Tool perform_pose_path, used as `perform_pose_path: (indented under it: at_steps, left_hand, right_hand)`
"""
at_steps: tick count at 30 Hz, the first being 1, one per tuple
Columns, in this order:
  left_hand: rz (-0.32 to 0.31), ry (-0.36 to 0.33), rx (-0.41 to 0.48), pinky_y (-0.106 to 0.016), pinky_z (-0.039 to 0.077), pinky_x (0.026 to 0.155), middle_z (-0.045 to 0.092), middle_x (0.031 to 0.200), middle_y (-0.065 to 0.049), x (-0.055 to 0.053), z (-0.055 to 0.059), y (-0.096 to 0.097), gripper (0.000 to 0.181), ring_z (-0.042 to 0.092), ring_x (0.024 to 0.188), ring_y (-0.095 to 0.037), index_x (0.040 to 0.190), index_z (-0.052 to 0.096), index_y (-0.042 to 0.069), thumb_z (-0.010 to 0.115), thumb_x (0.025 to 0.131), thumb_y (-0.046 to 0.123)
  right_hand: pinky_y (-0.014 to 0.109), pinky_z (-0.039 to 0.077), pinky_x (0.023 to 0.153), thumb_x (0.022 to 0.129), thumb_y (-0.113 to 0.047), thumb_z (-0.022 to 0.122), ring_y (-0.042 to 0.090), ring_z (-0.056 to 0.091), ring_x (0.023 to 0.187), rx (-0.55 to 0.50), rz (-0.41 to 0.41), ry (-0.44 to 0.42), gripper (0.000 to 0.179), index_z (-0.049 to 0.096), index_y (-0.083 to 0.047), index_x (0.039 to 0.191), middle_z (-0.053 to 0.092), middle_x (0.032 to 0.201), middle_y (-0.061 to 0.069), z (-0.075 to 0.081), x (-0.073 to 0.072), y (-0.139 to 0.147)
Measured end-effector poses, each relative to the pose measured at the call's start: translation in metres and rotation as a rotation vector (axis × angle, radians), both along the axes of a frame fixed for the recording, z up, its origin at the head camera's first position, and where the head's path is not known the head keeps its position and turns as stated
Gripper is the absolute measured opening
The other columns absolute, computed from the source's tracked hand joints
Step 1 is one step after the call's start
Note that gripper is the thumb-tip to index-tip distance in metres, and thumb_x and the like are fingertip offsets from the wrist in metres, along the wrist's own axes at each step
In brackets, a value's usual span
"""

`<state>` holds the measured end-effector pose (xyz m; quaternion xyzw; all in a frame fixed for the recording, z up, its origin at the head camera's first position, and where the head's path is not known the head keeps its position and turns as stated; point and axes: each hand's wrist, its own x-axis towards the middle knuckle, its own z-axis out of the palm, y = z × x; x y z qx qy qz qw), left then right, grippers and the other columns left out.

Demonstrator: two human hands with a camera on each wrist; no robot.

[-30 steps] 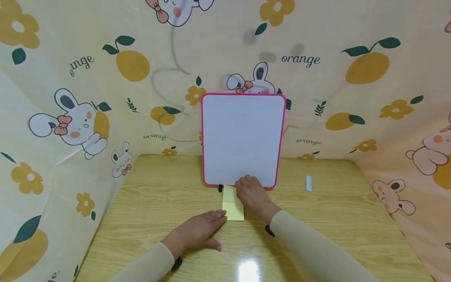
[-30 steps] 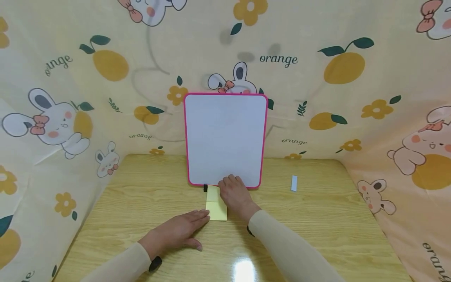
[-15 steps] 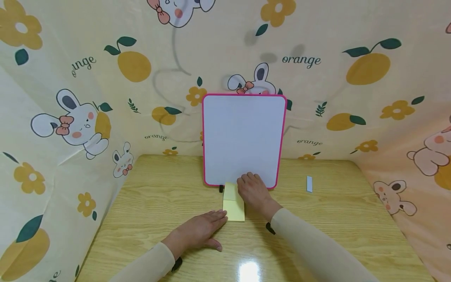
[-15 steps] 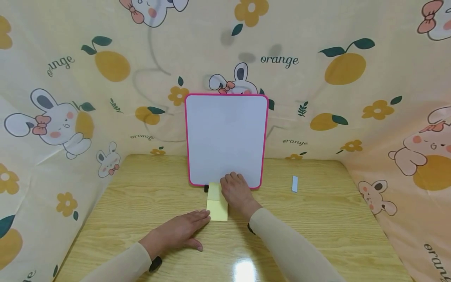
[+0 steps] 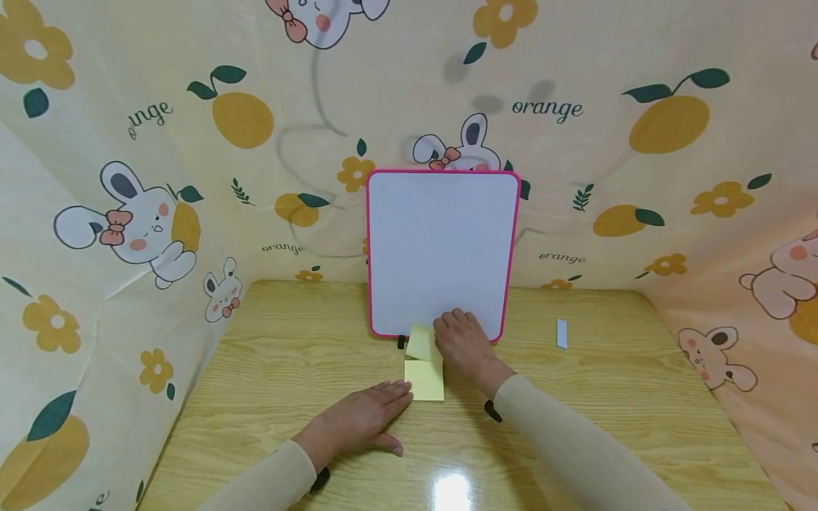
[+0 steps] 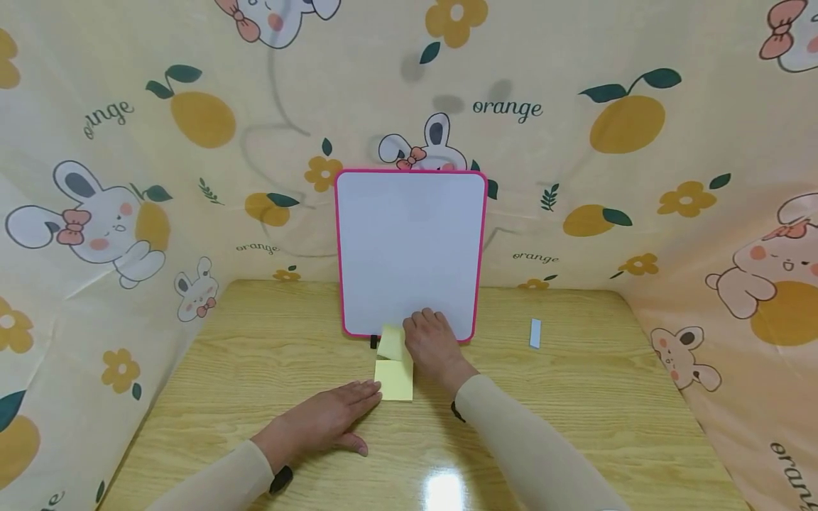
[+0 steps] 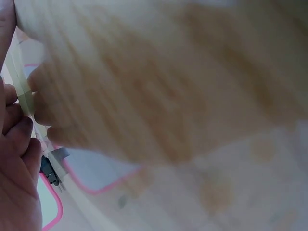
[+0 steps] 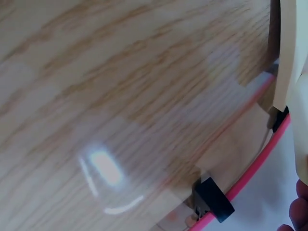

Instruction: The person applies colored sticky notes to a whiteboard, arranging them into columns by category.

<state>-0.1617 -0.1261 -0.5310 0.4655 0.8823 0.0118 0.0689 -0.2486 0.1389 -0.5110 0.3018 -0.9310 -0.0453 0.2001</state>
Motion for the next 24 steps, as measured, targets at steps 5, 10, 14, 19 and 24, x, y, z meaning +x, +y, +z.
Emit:
perform_pose_path:
  at_steps: [5,10,14,19,24]
  left_hand:
    - [-0.012,0.011,0.001,-0.036,0.032,0.13,0.035,0.171,-0.011,0.0,0.001,0.0,0.09,0.034,0.158,-0.023,0.162,0.04,0.005,0.052,0.099,0.068]
    - [-0.019,0.004,0.019,-0.037,0.033,0.129,0.037,0.17,-0.013,-0.001,0.001,0.0,0.09,0.036,0.158,-0.024,0.162,0.041,0.004,0.052,0.099,0.068]
    - [-0.02,-0.003,0.034,-0.038,0.036,0.128,0.039,0.169,-0.013,-0.002,0.0,-0.001,0.091,0.039,0.156,-0.026,0.161,0.042,0.004,0.054,0.098,0.069]
    - [-0.007,-0.022,0.033,-0.038,0.037,0.128,0.037,0.17,-0.01,-0.004,-0.001,-0.001,0.093,0.039,0.156,-0.028,0.162,0.041,0.006,0.054,0.096,0.07]
    - [0.012,-0.063,0.046,-0.038,0.035,0.128,0.036,0.171,-0.009,-0.004,-0.002,0.0,0.094,0.038,0.157,-0.027,0.162,0.041,0.007,0.057,0.094,0.07]
  right_hand:
    - [0.034,0.044,0.068,0.097,-0.013,0.074,0.024,0.051,0.082,-0.019,0.009,0.001,0.017,0.059,-0.006,0.093,0.058,0.085,0.005,0.005,0.001,0.004]
    - [0.033,0.043,0.065,0.095,-0.011,0.073,0.023,0.053,0.078,-0.092,0.052,0.084,0.015,0.062,-0.009,0.087,0.059,0.08,0.003,0.021,0.002,0.007]
    - [0.033,0.042,0.064,0.095,-0.009,0.073,0.024,0.054,0.077,-0.169,0.092,0.135,0.017,0.062,-0.009,0.083,0.06,0.079,0.004,0.047,-0.001,0.007]
    - [0.035,0.046,0.067,0.098,-0.01,0.072,0.027,0.06,0.083,-0.208,0.124,0.228,0.013,0.065,-0.007,0.087,0.067,0.087,0.007,0.082,-0.013,0.004]
    - [0.037,0.049,0.065,0.097,-0.006,0.07,0.03,0.063,0.086,-0.232,0.155,0.382,0.017,0.062,-0.005,0.083,0.069,0.089,0.01,0.112,-0.03,0.0]
